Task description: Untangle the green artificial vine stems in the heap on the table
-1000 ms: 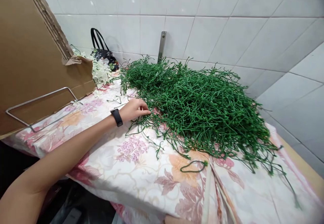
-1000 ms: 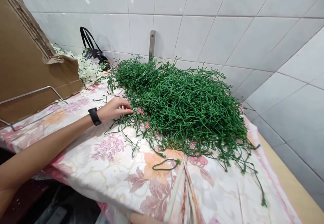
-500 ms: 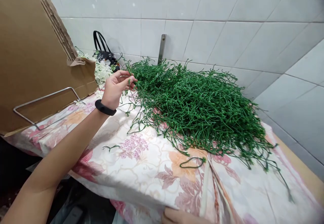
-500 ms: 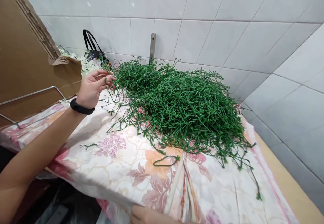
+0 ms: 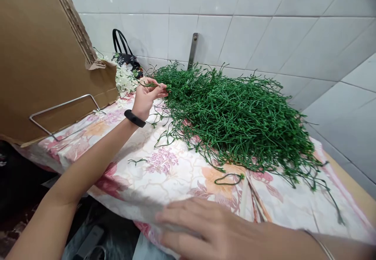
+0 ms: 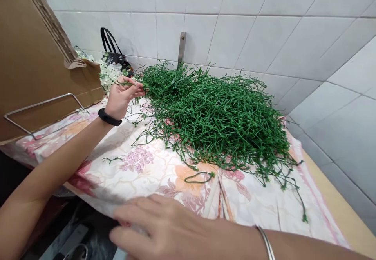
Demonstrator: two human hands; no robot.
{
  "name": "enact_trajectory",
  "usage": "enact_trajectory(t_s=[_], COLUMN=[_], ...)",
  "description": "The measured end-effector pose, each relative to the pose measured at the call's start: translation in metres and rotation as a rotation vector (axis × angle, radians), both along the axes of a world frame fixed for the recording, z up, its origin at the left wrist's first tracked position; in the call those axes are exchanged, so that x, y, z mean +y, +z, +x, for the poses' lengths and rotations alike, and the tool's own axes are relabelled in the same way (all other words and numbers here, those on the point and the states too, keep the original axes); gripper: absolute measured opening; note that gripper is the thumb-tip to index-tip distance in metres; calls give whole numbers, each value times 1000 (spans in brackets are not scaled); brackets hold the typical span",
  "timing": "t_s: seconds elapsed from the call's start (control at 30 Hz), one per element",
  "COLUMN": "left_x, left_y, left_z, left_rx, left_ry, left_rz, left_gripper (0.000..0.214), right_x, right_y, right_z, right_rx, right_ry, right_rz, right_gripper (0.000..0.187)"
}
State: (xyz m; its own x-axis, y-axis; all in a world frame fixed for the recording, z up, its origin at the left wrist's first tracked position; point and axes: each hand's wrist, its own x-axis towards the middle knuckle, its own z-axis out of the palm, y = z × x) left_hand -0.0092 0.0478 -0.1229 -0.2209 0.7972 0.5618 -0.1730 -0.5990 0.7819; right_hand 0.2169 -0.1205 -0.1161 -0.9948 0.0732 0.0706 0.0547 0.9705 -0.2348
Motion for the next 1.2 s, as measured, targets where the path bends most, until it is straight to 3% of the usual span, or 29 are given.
enact_trajectory(t_s=[0.07,0.2,0.3,0.43,0.63,0.83,1.03,1.2], left_x=[3,13,21,25,24,24,24,21], left_y=[0,-1,-3,-3,-3,-6,-6,-6], left_z=[-3,-18,-30,-38,-36,-33,-33,-28], left_rx=[-5,39,44,16,-9,33,46,111], left_ry=[-1,19,34,56,80,81,107,139], left_rz=[16,6,-42,-81,-99,-120,-146,-164], left_gripper=[19,22,25,27,26,23,25,28], right_x=[7,24,35,48,83,91,83,92], right_y=[-1,-34,-51,-47,-46,-56,-32,22], right_z=[-22,-71,-95,-99,-93,-94,-89,-67], right_rx=[23,59,83,186,268,326,303,210], right_ry=[42,178,203,145,-237,-158,-217,-353], right_rz=[33,124,170,144,122,261,345,435], right_gripper=[39,52,59,45,19,14,14,14])
